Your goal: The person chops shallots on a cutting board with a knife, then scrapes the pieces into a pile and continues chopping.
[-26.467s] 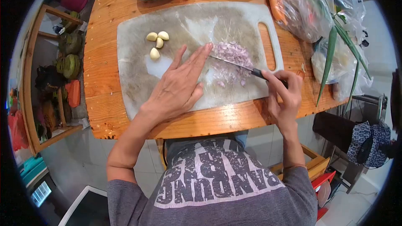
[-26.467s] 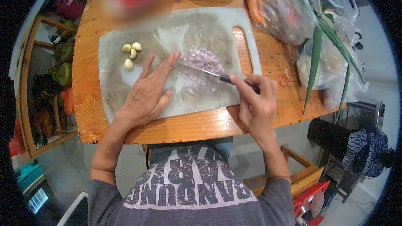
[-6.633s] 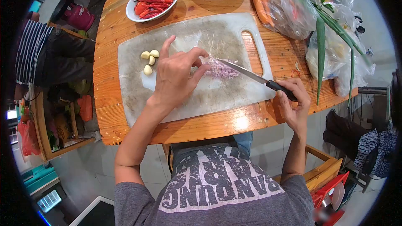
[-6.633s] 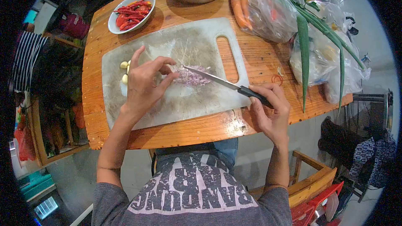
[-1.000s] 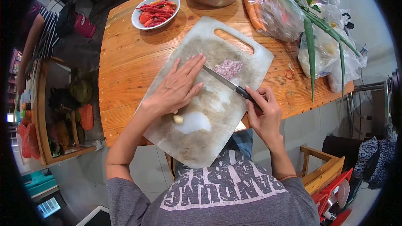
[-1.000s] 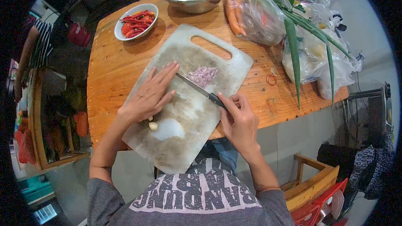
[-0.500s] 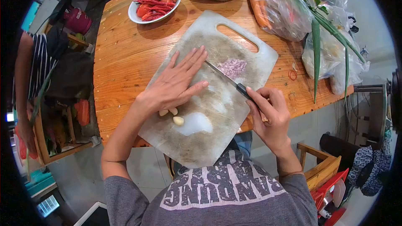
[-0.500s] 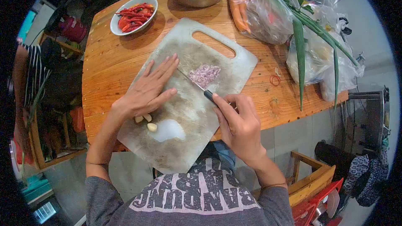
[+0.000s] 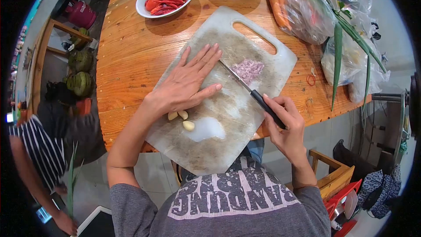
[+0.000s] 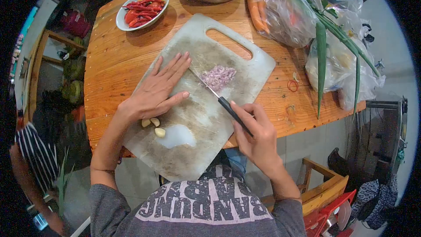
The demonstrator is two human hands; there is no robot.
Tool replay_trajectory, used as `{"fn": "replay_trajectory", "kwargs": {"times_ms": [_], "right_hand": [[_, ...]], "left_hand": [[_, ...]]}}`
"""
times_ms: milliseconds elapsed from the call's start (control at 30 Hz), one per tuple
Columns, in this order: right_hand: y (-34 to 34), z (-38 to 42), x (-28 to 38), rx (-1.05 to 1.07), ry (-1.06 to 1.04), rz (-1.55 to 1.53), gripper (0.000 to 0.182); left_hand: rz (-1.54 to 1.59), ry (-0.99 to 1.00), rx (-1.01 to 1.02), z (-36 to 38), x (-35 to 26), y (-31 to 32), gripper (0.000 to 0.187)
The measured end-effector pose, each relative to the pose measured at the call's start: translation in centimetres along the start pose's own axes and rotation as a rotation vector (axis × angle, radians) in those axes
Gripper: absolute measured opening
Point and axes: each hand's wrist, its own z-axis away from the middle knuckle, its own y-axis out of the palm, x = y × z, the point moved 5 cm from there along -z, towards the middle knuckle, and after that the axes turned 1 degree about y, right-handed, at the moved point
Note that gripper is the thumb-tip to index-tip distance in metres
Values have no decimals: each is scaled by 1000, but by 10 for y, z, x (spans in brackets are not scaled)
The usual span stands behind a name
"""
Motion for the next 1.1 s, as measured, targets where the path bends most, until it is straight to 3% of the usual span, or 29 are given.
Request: {"fn": "replay_trajectory", "kwargs": {"times_ms": [167,367,700,833,933,1100], "right_hand": [[7,11,-9,-117,-16,36,52],[-1,6,24,-100,-119,30,52],[32,19,3,-19,-78,114,61],[12,10,12,-104,-110,94,56],[19,9,0,-21,-70,107,53],[12,6,5,-56,-91,80,53]], "left_hand": [[17,-13,5,-1,-1,0,81],[21,20,-4,0,-1,2,84],[59,-3,-38,1,1,-1,92],[45,-14,-35,2,-1,1,93],[80,-41,-38,2,1,2,94],[31,-45,-35,1,-1,3,96]]}}
